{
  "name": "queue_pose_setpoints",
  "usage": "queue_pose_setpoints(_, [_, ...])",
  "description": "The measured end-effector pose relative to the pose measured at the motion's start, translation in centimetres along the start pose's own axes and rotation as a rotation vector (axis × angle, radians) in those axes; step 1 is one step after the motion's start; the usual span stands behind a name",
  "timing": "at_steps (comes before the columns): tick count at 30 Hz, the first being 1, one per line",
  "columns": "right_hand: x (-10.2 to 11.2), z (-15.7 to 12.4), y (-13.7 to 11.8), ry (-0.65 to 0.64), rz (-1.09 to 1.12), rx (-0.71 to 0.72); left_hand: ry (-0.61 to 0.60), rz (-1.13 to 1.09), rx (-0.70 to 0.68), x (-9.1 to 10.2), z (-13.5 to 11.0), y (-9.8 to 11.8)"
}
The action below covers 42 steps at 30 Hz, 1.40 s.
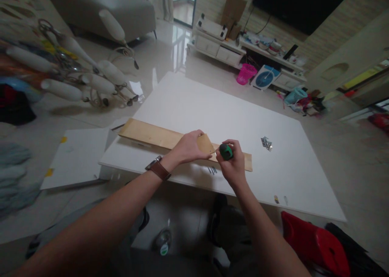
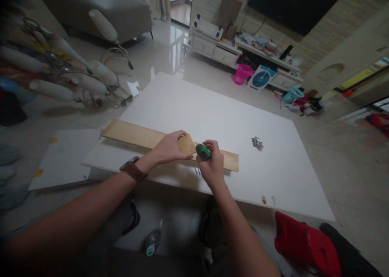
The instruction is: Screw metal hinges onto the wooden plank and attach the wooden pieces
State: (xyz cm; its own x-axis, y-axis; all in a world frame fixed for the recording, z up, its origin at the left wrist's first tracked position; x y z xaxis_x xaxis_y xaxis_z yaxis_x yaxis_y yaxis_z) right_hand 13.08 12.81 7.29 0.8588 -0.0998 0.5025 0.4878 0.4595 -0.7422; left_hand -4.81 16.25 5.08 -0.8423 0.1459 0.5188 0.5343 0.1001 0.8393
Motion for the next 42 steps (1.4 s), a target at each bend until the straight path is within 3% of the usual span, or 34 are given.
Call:
queue_pose_setpoints(7, [-0.1, 0.0, -0.2, 0.005, 0.068, -0.016, -0.045, -0.032, -0.060, 0.2, -0.3, 0.2])
queue_pose_setpoints(11, [1.6, 0.7, 0.2, 0.062, -0.027, 0.027, -0.241, -0.007, -0.185, -1.5, -1.6, 1.5])
queue_pose_setpoints(14, [3.8, 1.2, 0.6, 0.210, 0.030, 0.032, -0.183, 0.035, -0.174, -0.7, -1.4, 1.2])
queue_pose_setpoints(16, [4.2, 1.2, 0.8, 0.225, 0.083, 0.018, -0.121, 0.034, -0.132, 0.3, -0.8, 0.5])
queue_pose_setpoints(21, [2.4, 0.6, 0.6, 0.081, 0.069, -0.033, -0.109, 0.013, -0.141, 1.1, -0.4, 0.3])
queue_pose_setpoints(27, [-0.3, 0.3, -1.6, -0.174, 0.091, 0.101, -0.081, -0.010, -0.168, 0.8, -0.3, 0.6])
queue_pose_setpoints(36, [-0.7, 0.1, -1.7, -0.222, 0.063, 0.203, -0.064, -0.027, -0.187, 1.1, -0.2, 0.6])
queue_pose_setpoints(42, [-1.3, 0.1, -1.8, -0.267, 0.079, 0.197, -0.069, -0.024, -0.170, 1.0, -0.5, 0.7])
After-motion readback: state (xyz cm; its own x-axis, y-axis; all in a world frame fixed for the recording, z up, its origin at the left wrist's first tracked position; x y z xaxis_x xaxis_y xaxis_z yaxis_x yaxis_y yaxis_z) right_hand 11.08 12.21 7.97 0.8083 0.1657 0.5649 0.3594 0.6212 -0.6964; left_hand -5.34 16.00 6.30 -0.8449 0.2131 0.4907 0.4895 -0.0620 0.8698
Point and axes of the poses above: each hand's wrist, its own z-axis towards the middle knuckle, its own x-axis out of the back of the hand, y = z × x, the point moved 9 cm from there along z, towards the middle knuckle, and after that the axes turned 15 degrees about x, right-handed, at the moved point
